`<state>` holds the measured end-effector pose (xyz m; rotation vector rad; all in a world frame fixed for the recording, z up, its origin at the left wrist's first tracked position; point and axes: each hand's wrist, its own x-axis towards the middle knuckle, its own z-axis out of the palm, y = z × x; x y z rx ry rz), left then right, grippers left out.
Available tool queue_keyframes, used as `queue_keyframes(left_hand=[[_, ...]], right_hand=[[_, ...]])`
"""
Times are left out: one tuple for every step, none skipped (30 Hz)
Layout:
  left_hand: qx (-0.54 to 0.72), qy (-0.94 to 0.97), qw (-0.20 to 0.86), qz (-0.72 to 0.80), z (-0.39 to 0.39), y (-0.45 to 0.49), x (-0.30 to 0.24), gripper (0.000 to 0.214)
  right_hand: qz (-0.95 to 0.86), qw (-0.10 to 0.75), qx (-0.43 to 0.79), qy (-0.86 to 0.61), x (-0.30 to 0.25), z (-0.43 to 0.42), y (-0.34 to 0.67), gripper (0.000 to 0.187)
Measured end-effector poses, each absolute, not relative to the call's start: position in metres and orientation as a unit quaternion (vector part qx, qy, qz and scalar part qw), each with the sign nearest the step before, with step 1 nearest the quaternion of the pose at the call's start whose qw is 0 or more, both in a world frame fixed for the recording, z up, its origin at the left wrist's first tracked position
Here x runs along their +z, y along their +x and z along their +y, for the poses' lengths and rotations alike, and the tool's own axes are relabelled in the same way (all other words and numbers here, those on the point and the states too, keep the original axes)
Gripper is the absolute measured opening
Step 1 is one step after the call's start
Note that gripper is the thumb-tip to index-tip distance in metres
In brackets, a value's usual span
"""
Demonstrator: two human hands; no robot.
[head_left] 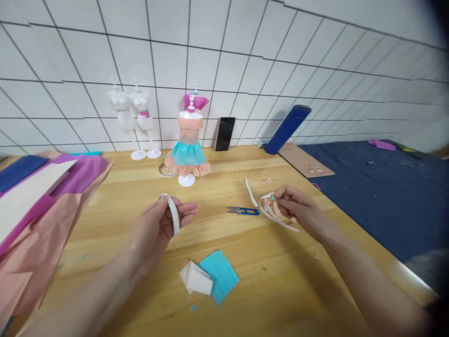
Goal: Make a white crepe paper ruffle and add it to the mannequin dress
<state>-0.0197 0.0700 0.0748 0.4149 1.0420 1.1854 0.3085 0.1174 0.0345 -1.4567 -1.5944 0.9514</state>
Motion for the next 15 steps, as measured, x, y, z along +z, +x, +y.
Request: queue_keyframes(left_hand=[[0.526,0.186,0.684,0.470,0.070,-0.019,0.075,0.034],[0.523,0.188,0.683,0.475,0.070,-0.019,0.075,0.034],[0.519,0.190,0.683,0.478,0.070,-0.019,0.075,0.034],[0.515,0.194,0.684,0.479,0.070,-0.019,0.075,0.033],[0.511,0.198,0.685,0.480,0.070,-0.019,0.074,0.033],[0.505,0.202,0.688,0.480,0.070,-0.019,0.073,0.032],[0.499,0.207,0.691,0.480,0.070,-0.019,0.072,0.031],[0.491,0.212,0.695,0.480,0.070,-0.019,0.071,0.030],[0.483,0.217,0.699,0.480,0.070,-0.019,0.070,0.029],[0.475,0.222,0.704,0.480,0.069,-0.020,0.069,0.028],[0.468,0.227,0.707,0.479,0.068,-0.020,0.068,0.027],[0.462,0.231,0.711,0.477,0.068,-0.020,0.067,0.026],[0.457,0.236,0.714,0.474,0.068,-0.020,0.067,0.026],[0.453,0.240,0.719,0.470,0.067,-0.020,0.067,0.025],[0.450,0.245,0.722,0.465,0.067,-0.020,0.067,0.025]], right_hand=[[-0.617,0.383,0.359,-0.586,0.035,0.120,0.320,0.012],[-0.611,0.388,0.343,-0.598,0.035,0.122,0.330,0.012],[-0.608,0.394,0.328,-0.607,0.035,0.125,0.339,0.013],[-0.605,0.401,0.313,-0.613,0.034,0.127,0.347,0.015],[-0.603,0.405,0.302,-0.617,0.034,0.129,0.353,0.017],[-0.601,0.407,0.296,-0.621,0.033,0.130,0.359,0.021],[-0.600,0.405,0.296,-0.623,0.032,0.131,0.363,0.026],[-0.600,0.399,0.300,-0.625,0.031,0.132,0.366,0.032],[-0.600,0.391,0.308,-0.626,0.030,0.132,0.369,0.037],[-0.599,0.382,0.317,-0.628,0.029,0.132,0.371,0.042],[-0.598,0.374,0.325,-0.630,0.029,0.132,0.373,0.044],[-0.597,0.369,0.328,-0.632,0.028,0.132,0.375,0.045],[-0.594,0.367,0.327,-0.637,0.028,0.132,0.377,0.044],[-0.591,0.368,0.320,-0.643,0.028,0.133,0.379,0.041],[-0.586,0.372,0.307,-0.651,0.028,0.133,0.380,0.038]])
